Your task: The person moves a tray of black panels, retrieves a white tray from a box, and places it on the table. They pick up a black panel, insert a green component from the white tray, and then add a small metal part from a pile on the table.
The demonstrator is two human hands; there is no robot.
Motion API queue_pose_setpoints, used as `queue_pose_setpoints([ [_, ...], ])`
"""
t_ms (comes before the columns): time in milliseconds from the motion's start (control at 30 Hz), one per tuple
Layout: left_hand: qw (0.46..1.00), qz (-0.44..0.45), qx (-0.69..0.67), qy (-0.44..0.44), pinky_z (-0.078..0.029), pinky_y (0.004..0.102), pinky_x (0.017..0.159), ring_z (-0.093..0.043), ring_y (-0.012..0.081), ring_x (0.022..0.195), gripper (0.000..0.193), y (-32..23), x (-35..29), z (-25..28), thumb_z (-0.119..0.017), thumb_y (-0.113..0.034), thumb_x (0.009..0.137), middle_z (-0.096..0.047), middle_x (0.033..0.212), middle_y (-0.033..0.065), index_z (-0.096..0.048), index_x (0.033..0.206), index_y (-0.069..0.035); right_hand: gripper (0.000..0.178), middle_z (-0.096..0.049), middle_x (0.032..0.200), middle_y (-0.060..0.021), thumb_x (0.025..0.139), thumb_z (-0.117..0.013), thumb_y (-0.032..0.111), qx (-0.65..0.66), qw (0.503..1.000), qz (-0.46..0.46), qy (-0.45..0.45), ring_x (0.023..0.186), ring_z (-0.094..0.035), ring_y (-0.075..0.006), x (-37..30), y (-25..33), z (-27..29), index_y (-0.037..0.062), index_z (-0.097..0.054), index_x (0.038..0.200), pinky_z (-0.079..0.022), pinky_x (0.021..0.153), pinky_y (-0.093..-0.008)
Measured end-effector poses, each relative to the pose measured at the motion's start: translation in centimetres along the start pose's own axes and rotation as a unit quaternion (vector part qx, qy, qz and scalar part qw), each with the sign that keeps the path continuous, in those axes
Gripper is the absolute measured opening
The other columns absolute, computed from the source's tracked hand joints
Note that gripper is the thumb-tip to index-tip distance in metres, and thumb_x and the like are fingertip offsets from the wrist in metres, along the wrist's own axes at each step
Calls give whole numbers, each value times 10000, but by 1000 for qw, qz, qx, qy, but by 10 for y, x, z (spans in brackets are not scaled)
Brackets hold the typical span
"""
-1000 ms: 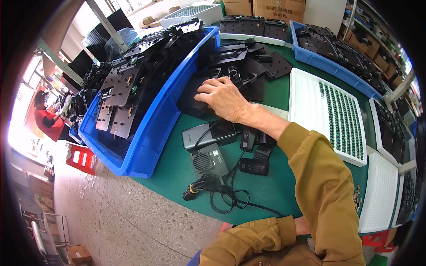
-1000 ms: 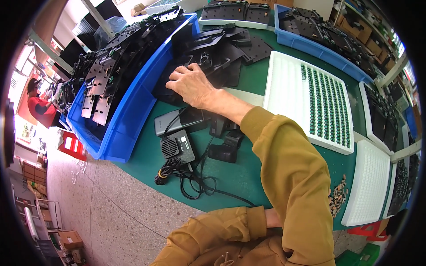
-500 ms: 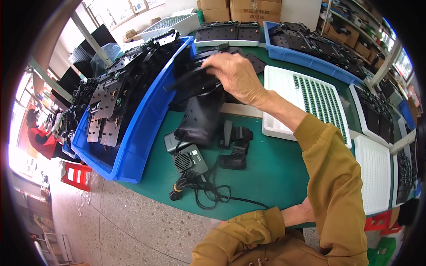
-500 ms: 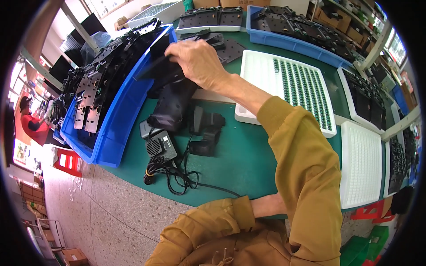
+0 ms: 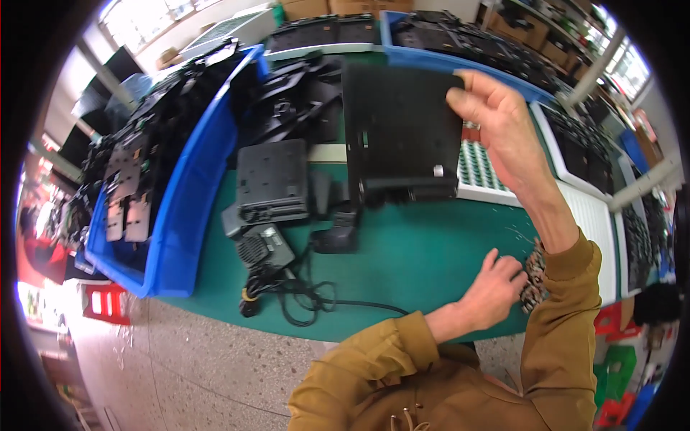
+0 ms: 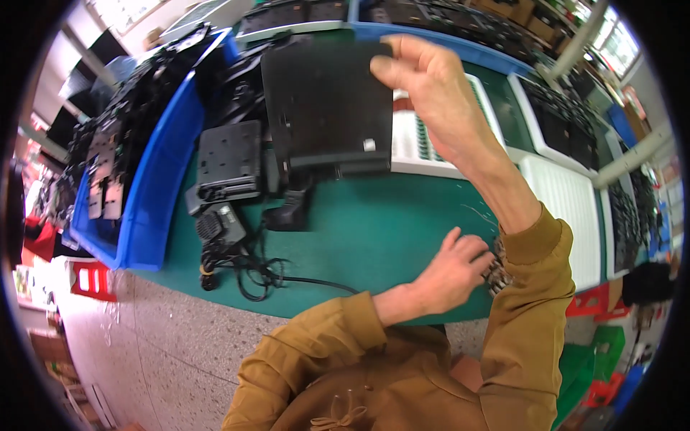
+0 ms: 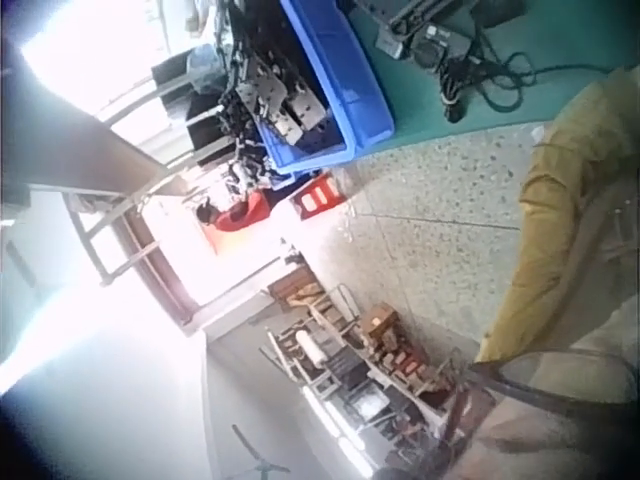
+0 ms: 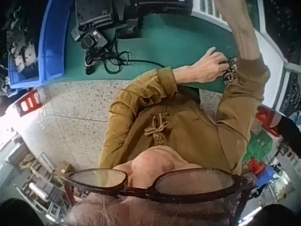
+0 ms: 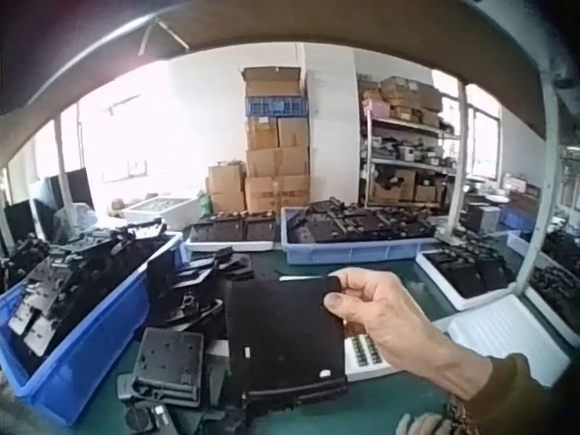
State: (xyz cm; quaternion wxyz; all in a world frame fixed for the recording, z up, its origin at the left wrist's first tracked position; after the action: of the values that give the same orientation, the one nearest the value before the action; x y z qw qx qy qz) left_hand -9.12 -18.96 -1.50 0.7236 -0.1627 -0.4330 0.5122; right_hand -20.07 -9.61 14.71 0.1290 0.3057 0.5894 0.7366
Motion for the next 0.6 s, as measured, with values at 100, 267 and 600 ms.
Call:
queue_pose_setpoints([
  [100,996,-80,-17,-48,-402,438,929,-497,306,1058,391,-18,-2,17,-629,-39,696,-509,1014,135,-550,1075,12,177,-641,853,12,884,-590,174,-26,992,-122,26,767,-594,-79,-37,-20,32,48,-627,1002,-487,635,-239],
  [267,985,-157,-29,60,-462,341,706,-540,259,805,381,-59,-18,32,-607,-72,652,-493,831,87,-564,1017,28,195,-630,899,-55,891,-568,144,24,958,-284,19,807,-620,-130,-91,-62,65,7,-582,1030,-530,712,-308],
  [600,982,66,166,-65,-421,348,594,-508,239,678,469,-48,-54,100,-734,-118,662,-489,771,71,-584,1092,-7,227,-631,1025,-104,866,-571,58,273,877,-380,-104,956,-637,-212,-180,-96,71,-5,-548,1083,-540,833,-362],
])
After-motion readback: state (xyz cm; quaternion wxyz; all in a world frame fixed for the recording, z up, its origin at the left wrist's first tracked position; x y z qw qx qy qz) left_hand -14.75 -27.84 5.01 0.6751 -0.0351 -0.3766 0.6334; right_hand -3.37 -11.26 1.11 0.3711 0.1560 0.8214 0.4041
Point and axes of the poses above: each hand's wrist, its own x-axis towards the middle knuckle, its own z-axis out of the back of the hand, y = z × x, the point moved 3 cm from there along x, towards the middle knuckle
